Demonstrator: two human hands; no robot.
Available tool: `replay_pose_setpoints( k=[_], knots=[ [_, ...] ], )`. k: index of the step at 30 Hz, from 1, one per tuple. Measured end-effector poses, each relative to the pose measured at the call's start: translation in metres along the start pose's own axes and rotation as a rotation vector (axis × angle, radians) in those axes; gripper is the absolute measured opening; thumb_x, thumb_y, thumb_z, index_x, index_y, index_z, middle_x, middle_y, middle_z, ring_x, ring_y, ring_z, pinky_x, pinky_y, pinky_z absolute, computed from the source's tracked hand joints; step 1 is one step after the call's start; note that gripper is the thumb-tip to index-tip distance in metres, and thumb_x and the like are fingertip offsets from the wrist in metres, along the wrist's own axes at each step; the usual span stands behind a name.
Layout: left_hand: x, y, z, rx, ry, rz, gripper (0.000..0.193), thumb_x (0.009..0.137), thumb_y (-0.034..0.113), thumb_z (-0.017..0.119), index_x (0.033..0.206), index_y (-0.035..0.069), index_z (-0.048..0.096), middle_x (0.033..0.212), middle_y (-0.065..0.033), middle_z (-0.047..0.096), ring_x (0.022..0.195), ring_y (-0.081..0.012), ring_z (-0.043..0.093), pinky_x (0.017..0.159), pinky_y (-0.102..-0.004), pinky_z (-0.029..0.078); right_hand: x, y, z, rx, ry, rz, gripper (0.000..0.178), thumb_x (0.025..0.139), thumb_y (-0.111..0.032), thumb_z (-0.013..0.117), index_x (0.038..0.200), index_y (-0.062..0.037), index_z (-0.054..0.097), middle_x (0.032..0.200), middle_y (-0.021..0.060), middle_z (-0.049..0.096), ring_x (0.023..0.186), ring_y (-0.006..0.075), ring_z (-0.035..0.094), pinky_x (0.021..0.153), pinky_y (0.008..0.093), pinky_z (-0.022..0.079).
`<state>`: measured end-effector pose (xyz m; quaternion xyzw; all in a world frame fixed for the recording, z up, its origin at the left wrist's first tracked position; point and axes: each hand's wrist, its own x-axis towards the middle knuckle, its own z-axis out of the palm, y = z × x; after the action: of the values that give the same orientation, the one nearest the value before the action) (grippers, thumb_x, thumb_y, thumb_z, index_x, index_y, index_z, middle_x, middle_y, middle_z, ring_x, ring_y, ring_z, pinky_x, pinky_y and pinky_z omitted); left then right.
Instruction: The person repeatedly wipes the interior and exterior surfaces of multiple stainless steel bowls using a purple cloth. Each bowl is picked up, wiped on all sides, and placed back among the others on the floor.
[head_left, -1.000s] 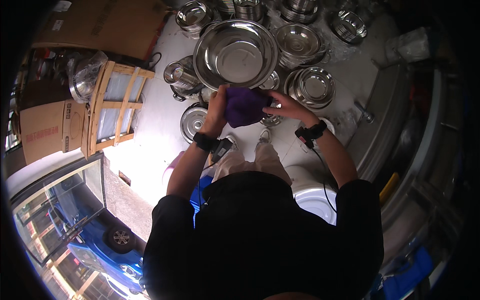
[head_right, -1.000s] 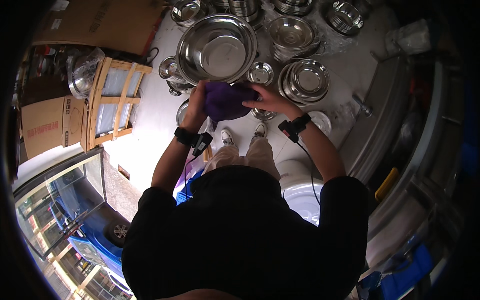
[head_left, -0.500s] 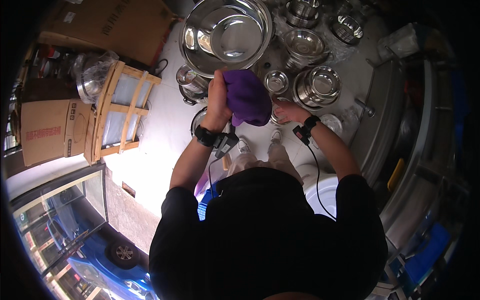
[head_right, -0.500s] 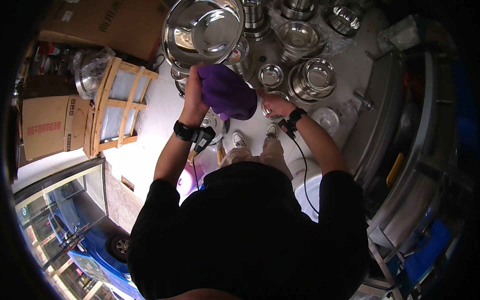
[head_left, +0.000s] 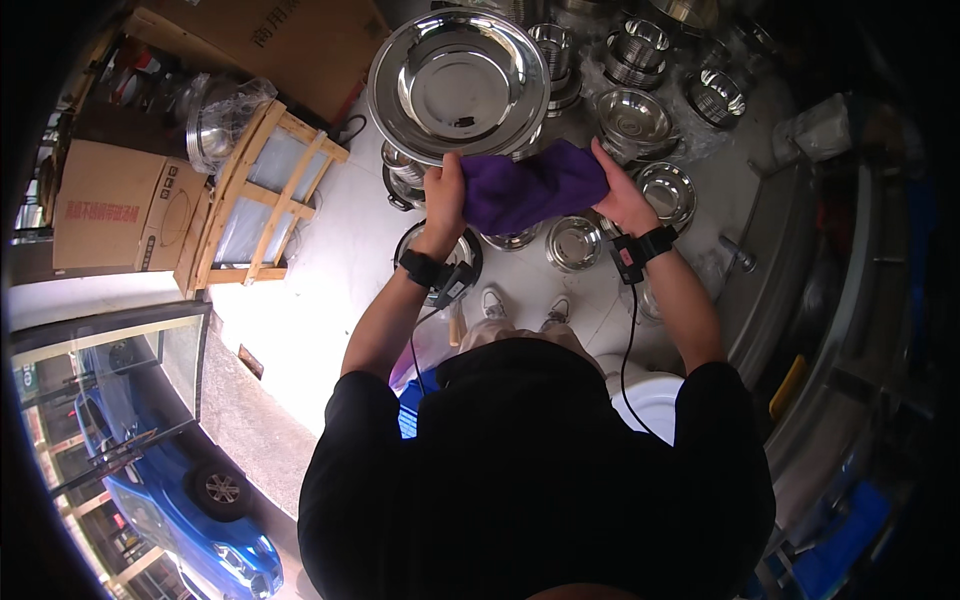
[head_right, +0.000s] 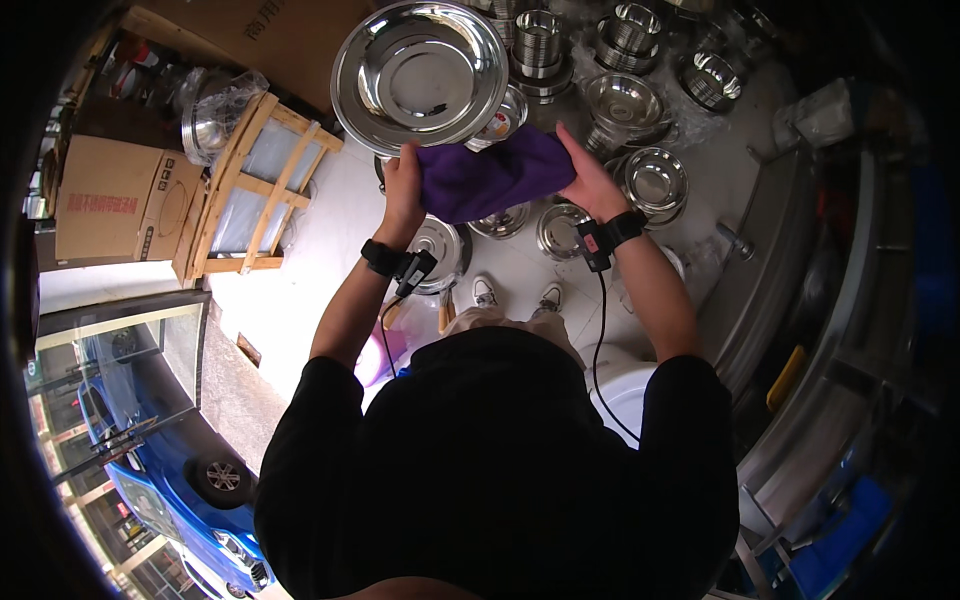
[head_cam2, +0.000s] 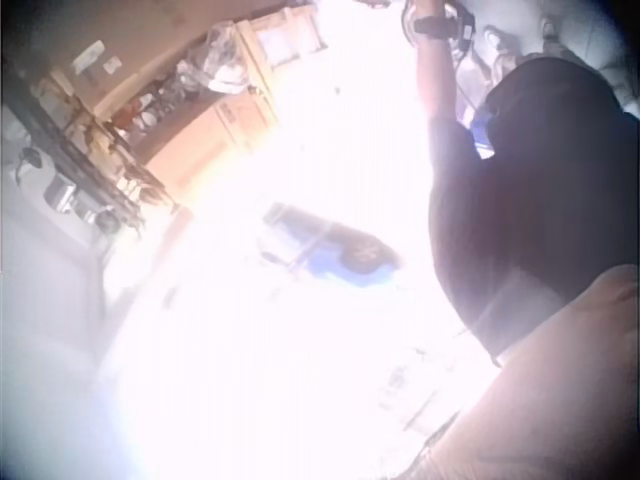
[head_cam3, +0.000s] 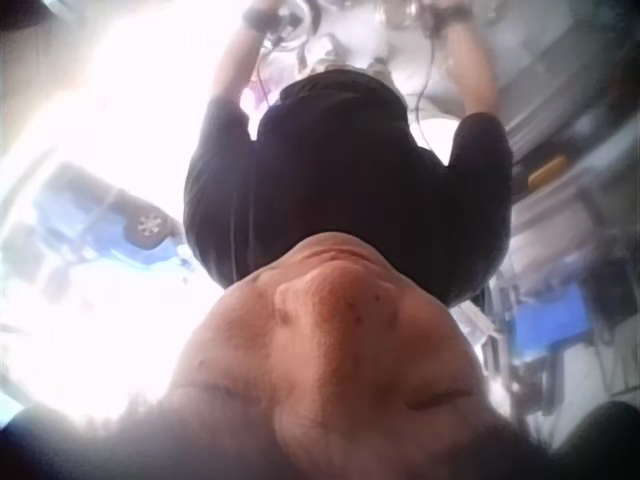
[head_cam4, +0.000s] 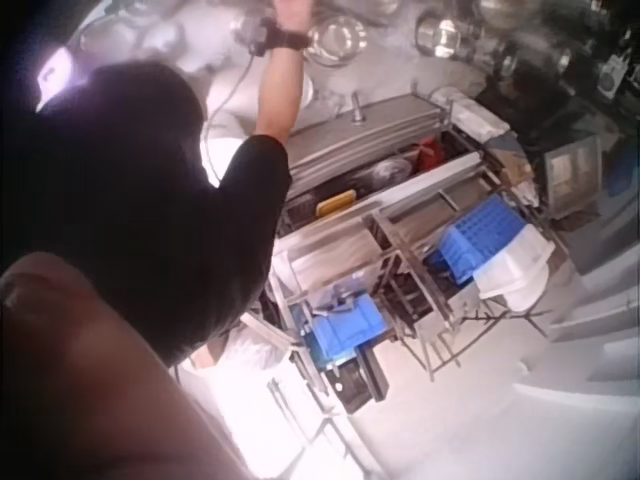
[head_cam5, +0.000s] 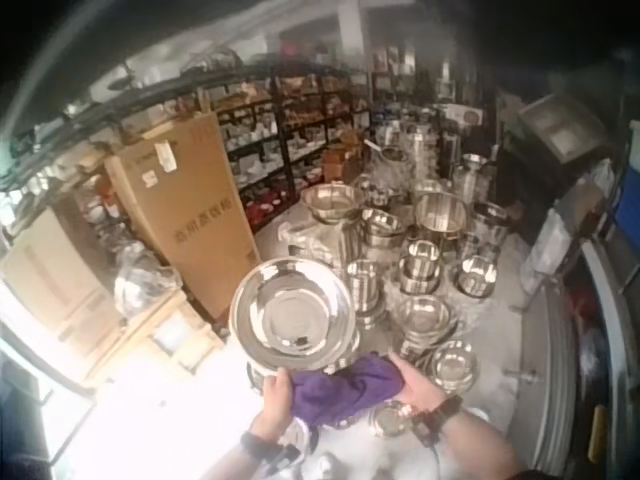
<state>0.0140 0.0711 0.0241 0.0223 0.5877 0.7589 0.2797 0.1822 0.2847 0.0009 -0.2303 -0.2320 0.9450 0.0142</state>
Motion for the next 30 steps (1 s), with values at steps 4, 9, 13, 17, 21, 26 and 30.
replay_pose_setpoints(
  k=[4, 9, 13, 17, 21, 26, 30],
  knots=[
    [0.013, -0.023, 0.001, 0.119, 0.023, -0.038, 0.039, 0.093, 0.031, 0.054, 0.069, 0.001, 0.057, 0.068, 0.0010, 0.053, 0.064, -0.0089, 0.047, 0.057, -0.0274, 0.037, -0.034, -0.013, 0.014, -0.212, -0.005, 0.075, 0.038, 0.099, -0.025, 0.057, 0.129, -0.0017, 0.056, 0.124, 0.0105, 0.063, 0.113, 0.0220, 0.062, 0.102, 0.0367, 0.048],
    [0.034, -0.045, -0.018, 0.299, -0.104, -0.075, 0.033, 0.092, 0.030, 0.052, 0.089, -0.001, 0.062, 0.080, -0.0046, 0.063, 0.071, -0.0155, 0.060, 0.071, -0.0310, 0.052, -0.070, -0.061, 0.006, -0.026, -0.137, -0.278, 0.039, 0.100, -0.029, 0.056, 0.130, -0.0031, 0.055, 0.127, 0.0086, 0.062, 0.119, 0.0217, 0.057, 0.105, 0.0390, 0.044],
    [0.022, -0.041, -0.007, 0.162, -0.198, -0.176, 0.034, 0.093, 0.025, 0.052, 0.098, -0.007, 0.060, 0.091, -0.0119, 0.067, 0.079, -0.0237, 0.068, 0.080, -0.0363, 0.059, -0.084, -0.082, 0.007, -0.067, -0.232, -0.513, 0.044, 0.102, -0.035, 0.050, 0.134, -0.0046, 0.052, 0.132, 0.0065, 0.058, 0.125, 0.0219, 0.053, 0.109, 0.0403, 0.038],
    [0.011, -0.054, 0.001, 0.133, -0.240, -0.108, 0.029, 0.092, 0.017, 0.053, 0.098, -0.011, 0.059, 0.095, -0.0162, 0.068, 0.085, -0.0242, 0.070, 0.081, -0.0335, 0.059, -0.089, -0.081, 0.028, -0.187, -0.217, -0.660, 0.052, 0.103, -0.039, 0.045, 0.143, -0.0064, 0.040, 0.143, 0.0072, 0.048, 0.131, 0.0237, 0.045, 0.113, 0.0407, 0.034],
    [0.013, -0.062, 0.003, 0.145, -0.268, -0.068, 0.024, 0.086, 0.004, 0.055, 0.107, -0.008, 0.056, 0.099, -0.0134, 0.067, 0.088, -0.0224, 0.070, 0.078, -0.0330, 0.060, -0.095, -0.082, 0.048, -0.487, -0.059, -0.710, 0.048, 0.105, -0.034, 0.044, 0.137, 0.0001, 0.048, 0.141, 0.0091, 0.051, 0.129, 0.0206, 0.048, 0.110, 0.0327, 0.035],
    [-0.018, -0.042, 0.040, 0.152, -0.326, 0.018, 0.047, 0.080, -0.006, 0.057, 0.122, 0.002, 0.038, 0.108, -0.0124, 0.057, 0.092, -0.0186, 0.064, 0.075, -0.0320, 0.058, -0.044, -0.034, 0.050, -1.412, 0.044, -0.981, 0.047, 0.102, -0.035, 0.048, 0.136, -0.0026, 0.050, 0.143, 0.0155, 0.048, 0.130, 0.0278, 0.047, 0.109, 0.0352, 0.035],
    [-0.028, -0.032, 0.051, 0.164, -0.427, 0.093, 0.056, 0.079, -0.008, 0.054, 0.131, 0.000, 0.034, 0.115, -0.0121, 0.056, 0.101, -0.0182, 0.061, 0.078, -0.0299, 0.056, -0.008, -0.020, 0.019, -2.305, 0.140, -1.079, 0.047, 0.094, -0.023, 0.060, 0.138, -0.0095, 0.050, 0.152, 0.0187, 0.034, 0.143, 0.0308, 0.028, 0.113, 0.0414, 0.028]
  ],
)
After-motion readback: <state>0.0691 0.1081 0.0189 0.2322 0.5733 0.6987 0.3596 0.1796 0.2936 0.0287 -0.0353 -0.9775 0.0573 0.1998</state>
